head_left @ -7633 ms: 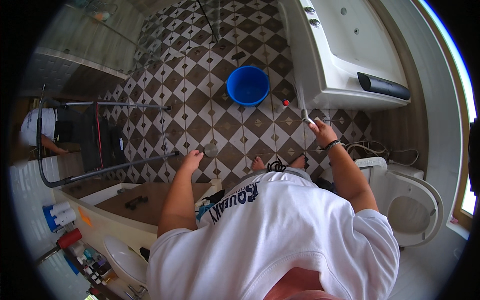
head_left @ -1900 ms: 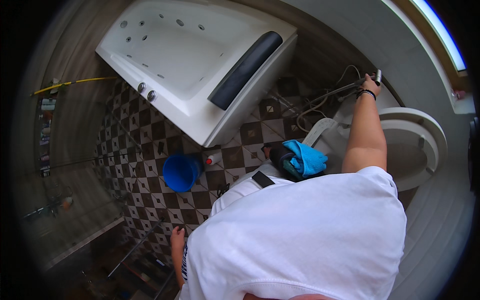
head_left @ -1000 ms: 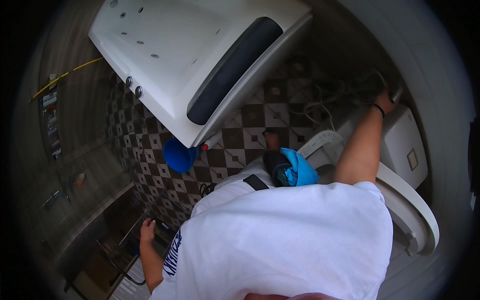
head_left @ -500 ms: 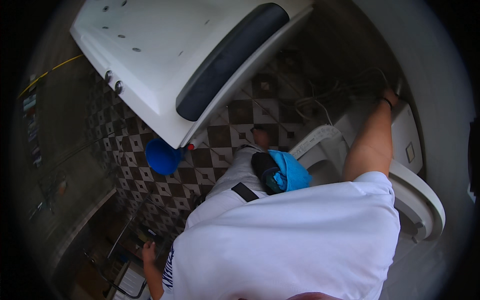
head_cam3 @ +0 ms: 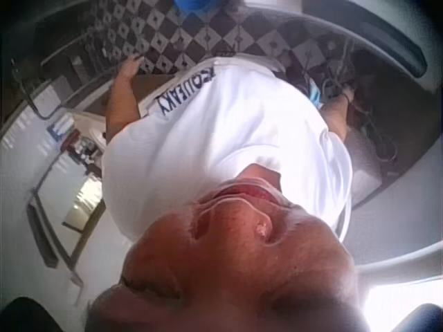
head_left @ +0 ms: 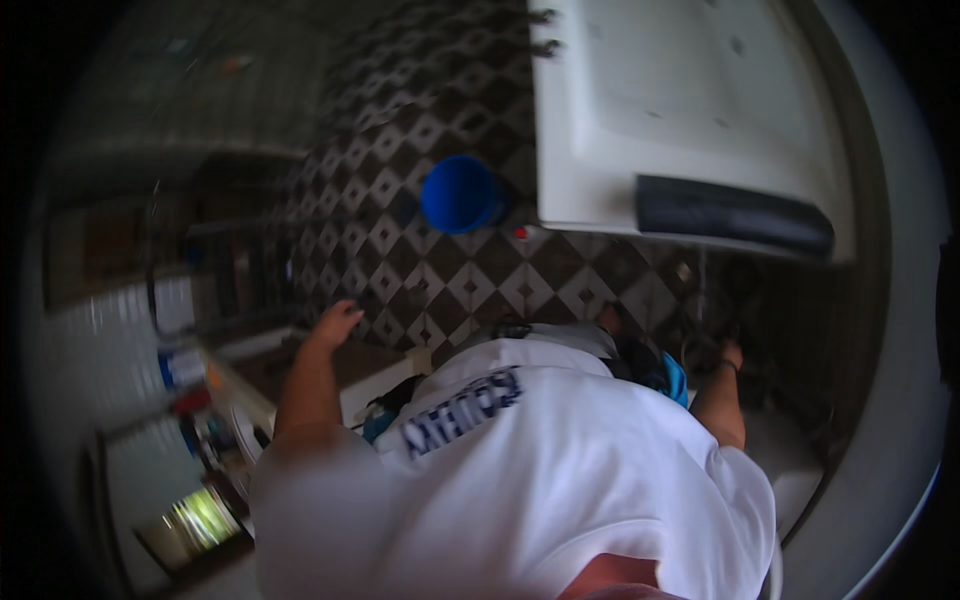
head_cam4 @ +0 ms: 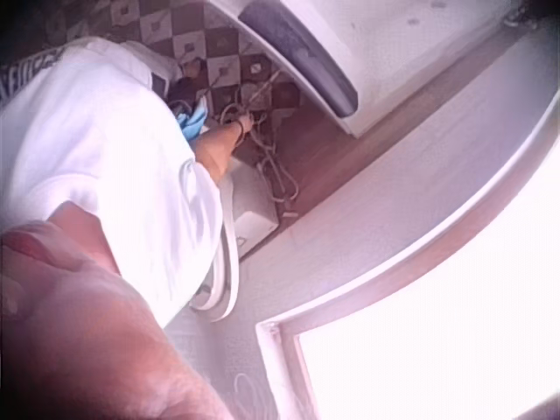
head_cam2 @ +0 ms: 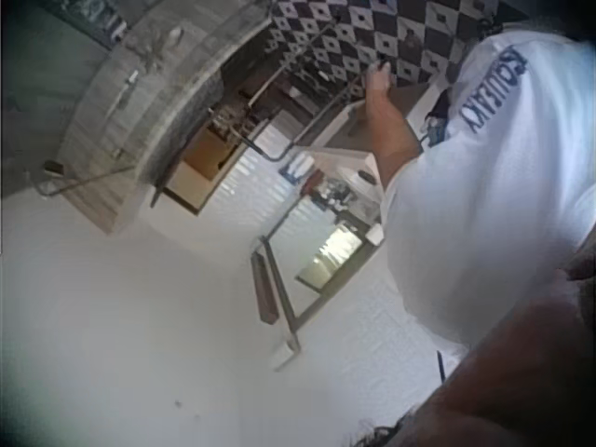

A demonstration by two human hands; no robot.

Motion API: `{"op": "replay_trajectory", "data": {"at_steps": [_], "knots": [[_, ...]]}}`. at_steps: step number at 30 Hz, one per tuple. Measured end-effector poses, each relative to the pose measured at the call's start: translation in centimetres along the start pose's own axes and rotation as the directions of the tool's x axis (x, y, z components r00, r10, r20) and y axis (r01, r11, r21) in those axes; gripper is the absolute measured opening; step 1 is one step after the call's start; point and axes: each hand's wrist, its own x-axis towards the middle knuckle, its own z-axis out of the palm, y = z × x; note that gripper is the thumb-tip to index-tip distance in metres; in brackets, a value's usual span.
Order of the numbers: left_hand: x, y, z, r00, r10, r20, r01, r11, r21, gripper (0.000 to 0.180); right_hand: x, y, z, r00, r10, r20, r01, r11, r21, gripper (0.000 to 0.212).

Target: The person works on a flexible metal water supply line in a bathroom, using a pipe wrench to tighten a fitting. They move around the small space, handling the pipe and wrench, and briefly interact with a bucket and a cloth near the sink.

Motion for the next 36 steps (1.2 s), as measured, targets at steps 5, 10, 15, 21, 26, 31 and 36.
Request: {"op": "replay_trajectory", "data": {"at_steps": [5,10,15,21,26,31,36], "knots": [[-6.7,-9.9,5.4,0.963,-0.26,-0.064,0.24,0.945,-0.22,0.047,-1.9,-15.7,-6.2,0.837,-0.543,0.066,0.522,0.829,0.203,0.034],[-8.5,-18.6,11.1,0.932,-0.351,-0.09,0.302,0.89,-0.342,0.045,-0.7,-24.5,-13.6,0.573,-0.764,0.299,0.745,0.333,-0.577,0.028],[-14.2,-25.6,14.4,0.872,-0.49,0.02,0.44,0.763,-0.473,0.05,-7.0,-40.5,-15.1,0.729,-0.62,0.29,0.68,0.611,-0.405,0.026],[-16.6,-31.1,7.1,0.859,-0.494,-0.131,0.301,0.696,-0.652,0.048,-19.1,-60.2,-11.1,0.568,-0.703,0.429,0.823,0.493,-0.281,0.024],[-16.0,-33.0,3.0,0.822,-0.52,-0.235,0.116,0.555,-0.824,0.045,-26.2,-73.0,-10.7,0.434,-0.743,0.51,0.9,0.325,-0.292,0.023],[-14.2,-34.5,0.6,0.815,-0.535,-0.223,0.118,0.53,-0.84,0.043,-27.0,-83.6,-12.5,0.492,-0.69,0.532,0.86,0.289,-0.42,0.023],[-12.3,-37.2,-3.7,0.728,-0.659,-0.189,0.142,0.415,-0.899,0.043,-27.4,-95.0,-13.5,0.631,-0.563,0.534,0.756,0.292,-0.585,0.022]]}}
